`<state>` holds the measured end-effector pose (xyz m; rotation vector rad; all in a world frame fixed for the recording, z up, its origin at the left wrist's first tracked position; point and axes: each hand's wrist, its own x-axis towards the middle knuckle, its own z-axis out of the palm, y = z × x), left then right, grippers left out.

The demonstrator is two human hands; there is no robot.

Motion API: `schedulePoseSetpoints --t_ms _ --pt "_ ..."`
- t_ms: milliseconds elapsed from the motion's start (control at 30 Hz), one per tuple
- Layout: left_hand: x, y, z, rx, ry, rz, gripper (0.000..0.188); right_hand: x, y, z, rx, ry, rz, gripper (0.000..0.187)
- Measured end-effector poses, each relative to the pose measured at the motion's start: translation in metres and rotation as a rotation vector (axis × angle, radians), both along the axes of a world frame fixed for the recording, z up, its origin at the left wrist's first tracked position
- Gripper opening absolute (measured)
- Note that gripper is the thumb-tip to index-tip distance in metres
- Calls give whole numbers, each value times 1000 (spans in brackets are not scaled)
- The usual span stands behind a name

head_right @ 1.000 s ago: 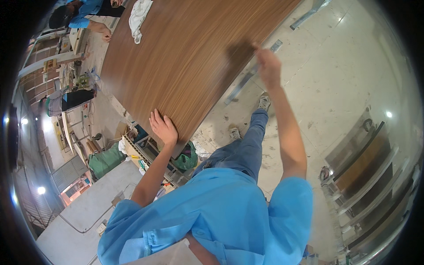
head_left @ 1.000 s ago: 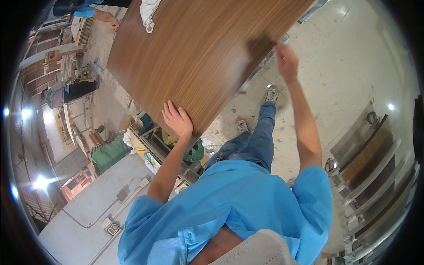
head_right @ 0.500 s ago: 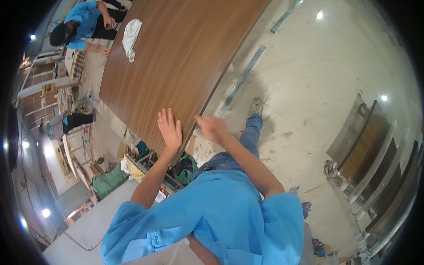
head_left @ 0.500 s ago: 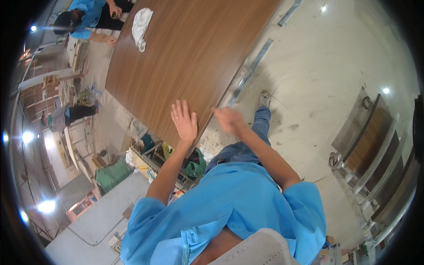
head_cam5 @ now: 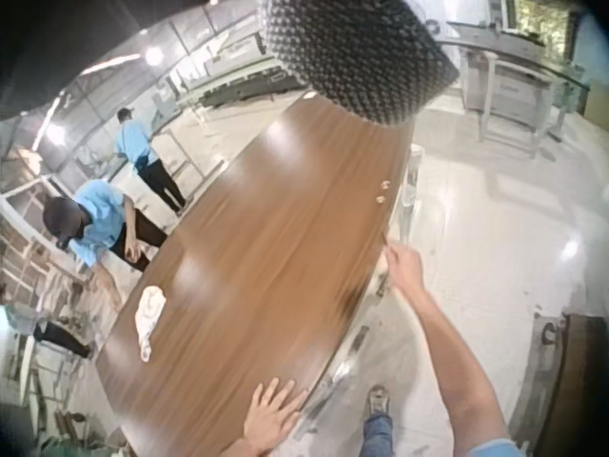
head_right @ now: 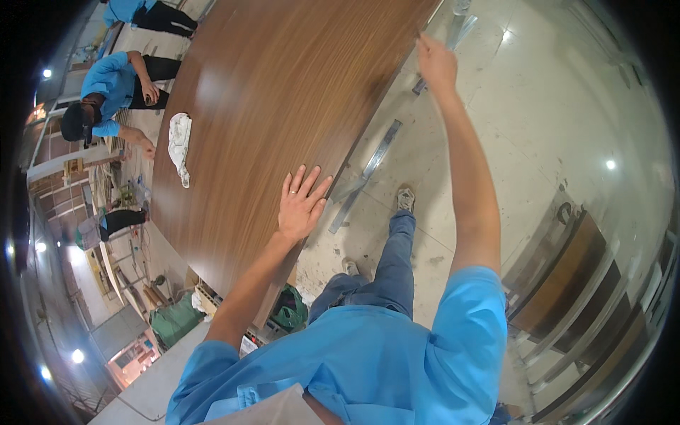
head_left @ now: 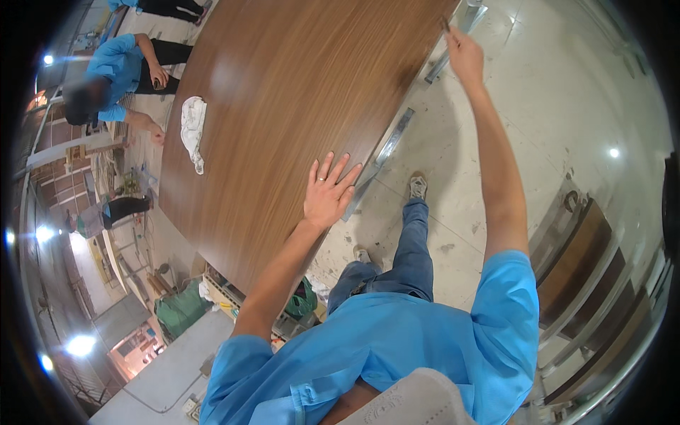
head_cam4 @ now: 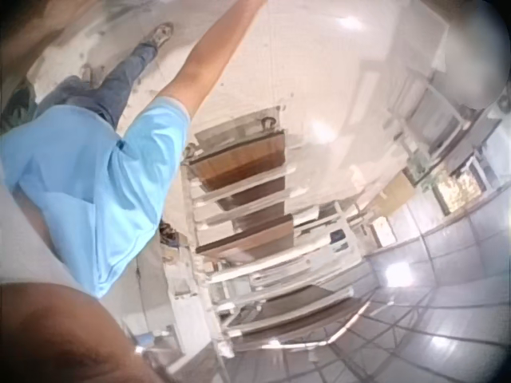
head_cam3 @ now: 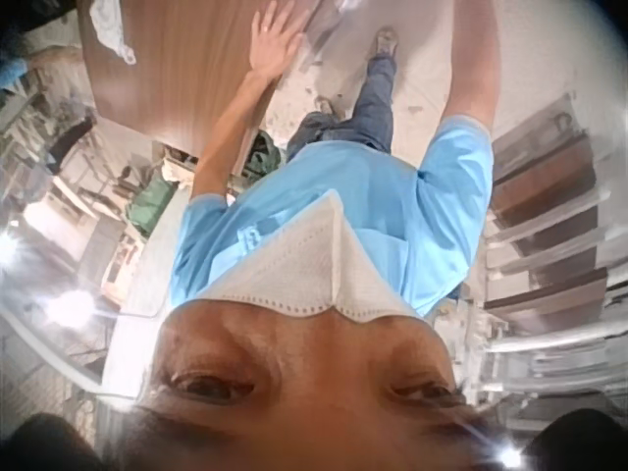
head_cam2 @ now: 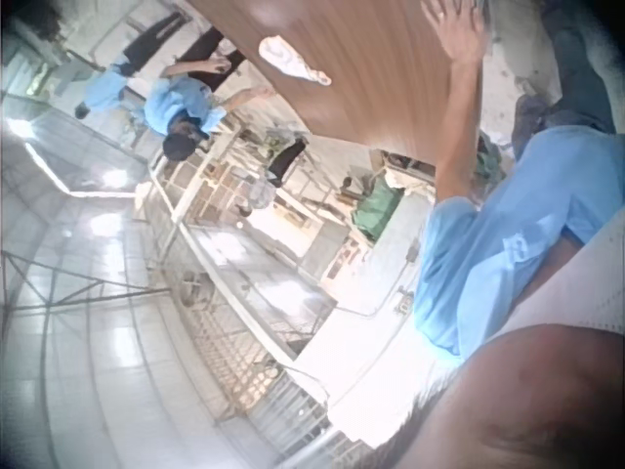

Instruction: The person uses a utility knife to trim the edges of a large wood-veneer panel. They repeatedly scrape and cut along the perimeter to remove excess material, occasionally wiping the surface with a cloth.

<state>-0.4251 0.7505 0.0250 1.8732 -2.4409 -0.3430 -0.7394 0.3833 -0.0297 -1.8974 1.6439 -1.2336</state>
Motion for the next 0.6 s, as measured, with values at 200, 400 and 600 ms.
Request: schedulePoseSetpoints --t_ms 200,400,600 --pt "2 -3 5 -59 320 232 51 -3 -22 -23 4 100 189 30" --pt "0 1 3 -120 312 265 49 65 182 -28 -82 180 479 44" --pt "22 28 -7 -243 296 597 49 112 310 -8 53 191 823 33"
